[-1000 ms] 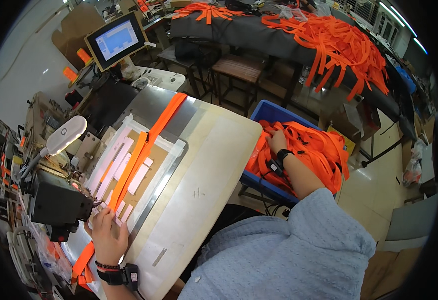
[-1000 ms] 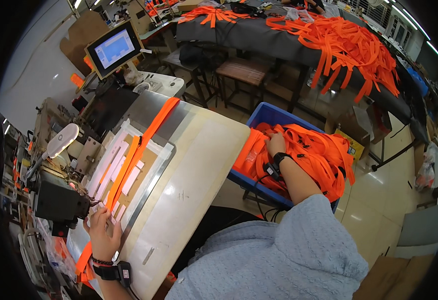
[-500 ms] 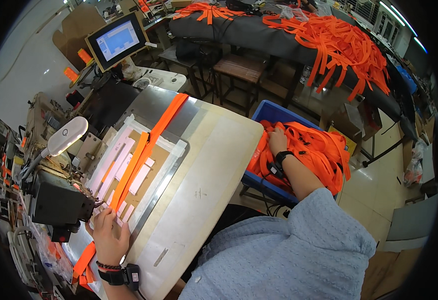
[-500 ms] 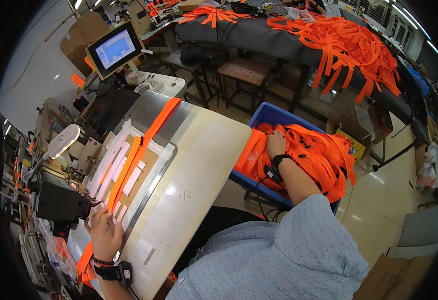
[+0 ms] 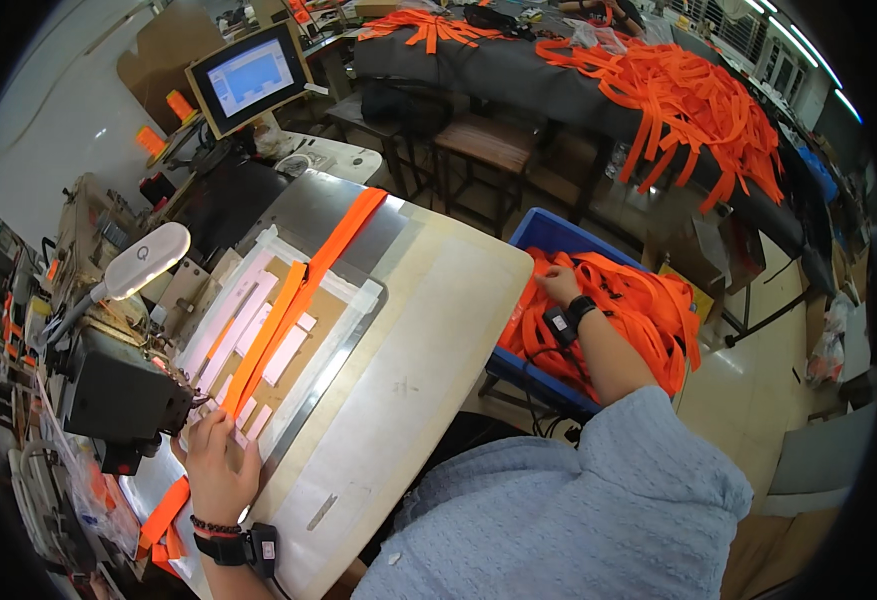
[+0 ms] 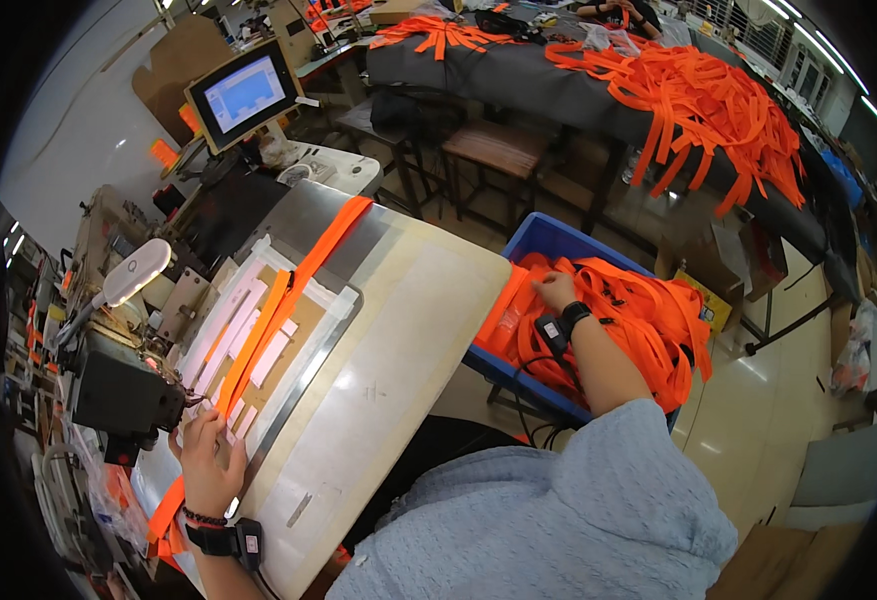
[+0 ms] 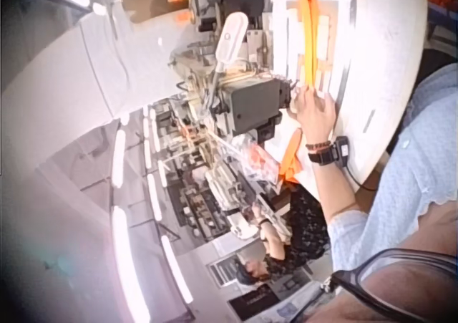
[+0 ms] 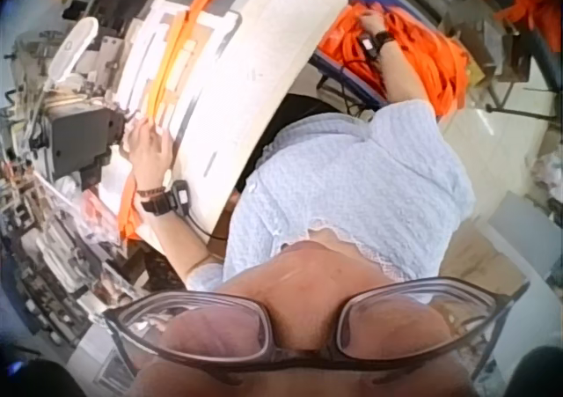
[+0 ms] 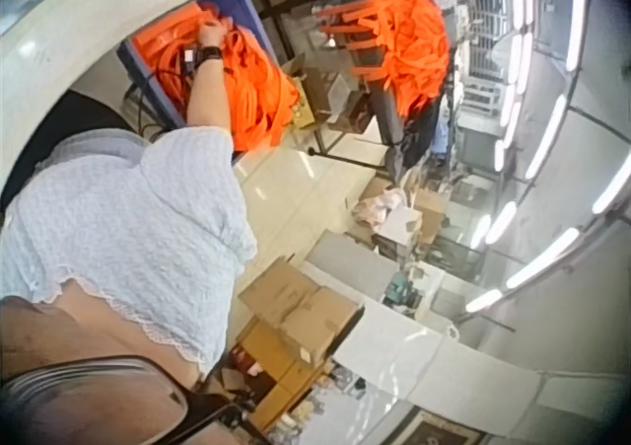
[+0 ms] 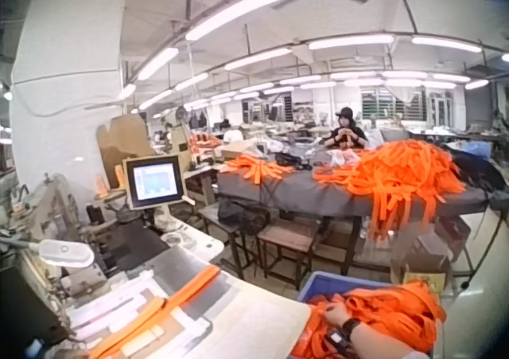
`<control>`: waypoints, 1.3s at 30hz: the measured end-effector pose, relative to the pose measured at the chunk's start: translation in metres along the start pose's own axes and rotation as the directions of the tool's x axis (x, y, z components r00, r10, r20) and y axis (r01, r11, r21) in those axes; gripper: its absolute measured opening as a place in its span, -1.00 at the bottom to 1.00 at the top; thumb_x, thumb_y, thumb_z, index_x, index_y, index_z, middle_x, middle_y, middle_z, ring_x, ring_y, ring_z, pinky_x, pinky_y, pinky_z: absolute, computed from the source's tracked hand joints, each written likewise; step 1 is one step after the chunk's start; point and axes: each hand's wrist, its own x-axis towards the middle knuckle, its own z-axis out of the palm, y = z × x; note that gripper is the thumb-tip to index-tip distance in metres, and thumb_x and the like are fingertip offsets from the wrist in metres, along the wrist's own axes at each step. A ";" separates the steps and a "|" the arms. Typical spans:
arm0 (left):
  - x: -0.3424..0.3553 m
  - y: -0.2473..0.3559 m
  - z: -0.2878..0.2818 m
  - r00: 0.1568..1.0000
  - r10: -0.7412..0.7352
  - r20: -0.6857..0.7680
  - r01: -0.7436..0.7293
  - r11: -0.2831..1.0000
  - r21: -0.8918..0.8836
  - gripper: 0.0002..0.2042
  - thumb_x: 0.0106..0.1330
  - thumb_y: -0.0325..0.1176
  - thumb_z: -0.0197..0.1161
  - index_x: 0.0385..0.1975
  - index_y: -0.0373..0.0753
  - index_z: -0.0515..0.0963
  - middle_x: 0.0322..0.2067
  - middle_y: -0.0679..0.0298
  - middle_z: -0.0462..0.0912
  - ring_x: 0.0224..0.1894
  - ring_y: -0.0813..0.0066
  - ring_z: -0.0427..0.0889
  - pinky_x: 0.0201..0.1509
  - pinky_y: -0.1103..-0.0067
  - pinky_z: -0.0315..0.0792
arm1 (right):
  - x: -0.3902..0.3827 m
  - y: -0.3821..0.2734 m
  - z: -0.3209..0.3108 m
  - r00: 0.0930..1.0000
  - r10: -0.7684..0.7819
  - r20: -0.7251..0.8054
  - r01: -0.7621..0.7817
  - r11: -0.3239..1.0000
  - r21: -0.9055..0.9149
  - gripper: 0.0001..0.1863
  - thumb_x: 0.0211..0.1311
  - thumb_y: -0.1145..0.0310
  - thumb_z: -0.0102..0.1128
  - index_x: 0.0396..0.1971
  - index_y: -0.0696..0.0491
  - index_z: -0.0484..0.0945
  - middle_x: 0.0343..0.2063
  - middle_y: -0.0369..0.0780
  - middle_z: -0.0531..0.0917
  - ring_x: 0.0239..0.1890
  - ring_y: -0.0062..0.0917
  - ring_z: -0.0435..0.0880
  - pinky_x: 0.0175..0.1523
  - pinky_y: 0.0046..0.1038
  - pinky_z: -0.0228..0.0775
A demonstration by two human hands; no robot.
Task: Sewing orange fabric straps using an industrial sewing machine.
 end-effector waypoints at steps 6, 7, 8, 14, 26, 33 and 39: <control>0.002 0.002 0.001 1.000 -0.022 -0.015 0.022 1.000 -0.013 -0.64 0.05 -0.32 0.36 -0.14 -0.23 0.49 -0.01 0.21 0.55 0.09 0.14 0.49 0.33 -0.10 -0.03 | 0.027 -0.056 -0.033 0.994 -0.087 0.067 0.029 0.798 0.602 -0.83 0.44 0.24 0.04 -0.20 0.01 0.52 -0.42 -0.36 0.62 -0.42 -0.66 0.55 -0.37 -0.52 0.37; 0.000 0.003 0.000 0.999 -0.039 -0.024 0.039 0.999 -0.012 -0.65 0.06 -0.31 0.36 -0.14 -0.23 0.51 -0.02 0.22 0.56 0.08 0.15 0.51 0.34 -0.09 -0.04 | 0.025 -0.091 -0.036 0.994 -0.105 0.038 0.055 0.759 0.649 -0.85 0.46 0.23 0.01 -0.21 -0.05 0.51 -0.47 -0.39 0.57 -0.49 -0.69 0.49 -0.39 -0.58 0.31; -0.003 0.003 -0.001 0.999 -0.036 -0.041 0.036 0.999 -0.014 -0.65 0.06 -0.31 0.36 -0.14 -0.23 0.51 -0.02 0.21 0.57 0.08 0.15 0.51 0.34 -0.04 -0.02 | 0.018 -0.134 -0.026 0.977 -0.209 -0.046 0.177 0.671 0.720 -0.86 0.47 0.21 0.01 -0.20 -0.09 0.50 -0.45 -0.39 0.57 -0.47 -0.70 0.49 -0.37 -0.61 0.31; 0.006 0.000 0.000 0.999 -0.011 -0.048 0.008 0.999 -0.052 -0.66 0.12 -0.23 0.31 -0.12 -0.20 0.54 -0.03 0.22 0.60 0.09 0.18 0.53 0.29 -0.03 0.06 | -0.052 -0.349 -0.004 0.591 -0.651 0.476 0.567 0.755 0.329 -0.86 0.34 0.40 0.23 -0.20 0.14 0.57 -0.43 -0.44 0.60 -0.41 -0.86 0.47 -0.31 -0.73 0.31; -0.006 -0.003 -0.004 0.994 -0.105 -0.007 0.104 0.990 -0.095 -0.63 0.14 -0.19 0.31 -0.12 -0.26 0.56 -0.04 0.24 0.59 0.08 0.28 0.53 0.34 -0.01 0.07 | -0.246 -0.430 0.241 -0.075 -0.130 0.989 0.768 0.624 0.140 -0.66 0.18 0.14 0.43 -0.37 0.15 0.65 -0.51 -0.28 0.64 -0.39 -0.61 0.57 -0.19 -0.49 0.42; -0.008 -0.004 0.000 0.995 -0.085 -0.057 0.079 0.991 -0.106 -0.62 0.11 -0.23 0.31 -0.11 -0.29 0.55 -0.05 0.23 0.58 0.08 0.25 0.52 0.26 0.07 0.16 | -0.255 -0.431 0.258 -0.107 -0.113 0.988 0.781 0.605 0.154 -0.53 0.13 0.27 0.46 -0.02 0.17 0.53 -0.19 -0.17 0.63 -0.17 -0.44 0.60 -0.02 -0.40 0.46; -0.007 -0.004 -0.003 0.995 -0.093 -0.028 0.090 0.992 -0.093 -0.62 0.11 -0.23 0.32 -0.11 -0.29 0.54 -0.05 0.21 0.59 0.08 0.27 0.51 0.17 0.13 0.22 | -0.263 -0.441 0.255 -0.031 0.078 0.996 0.667 0.744 -0.037 -0.51 0.12 0.34 0.44 0.03 0.17 0.51 -0.17 -0.15 0.62 -0.17 -0.47 0.64 -0.19 -0.50 0.58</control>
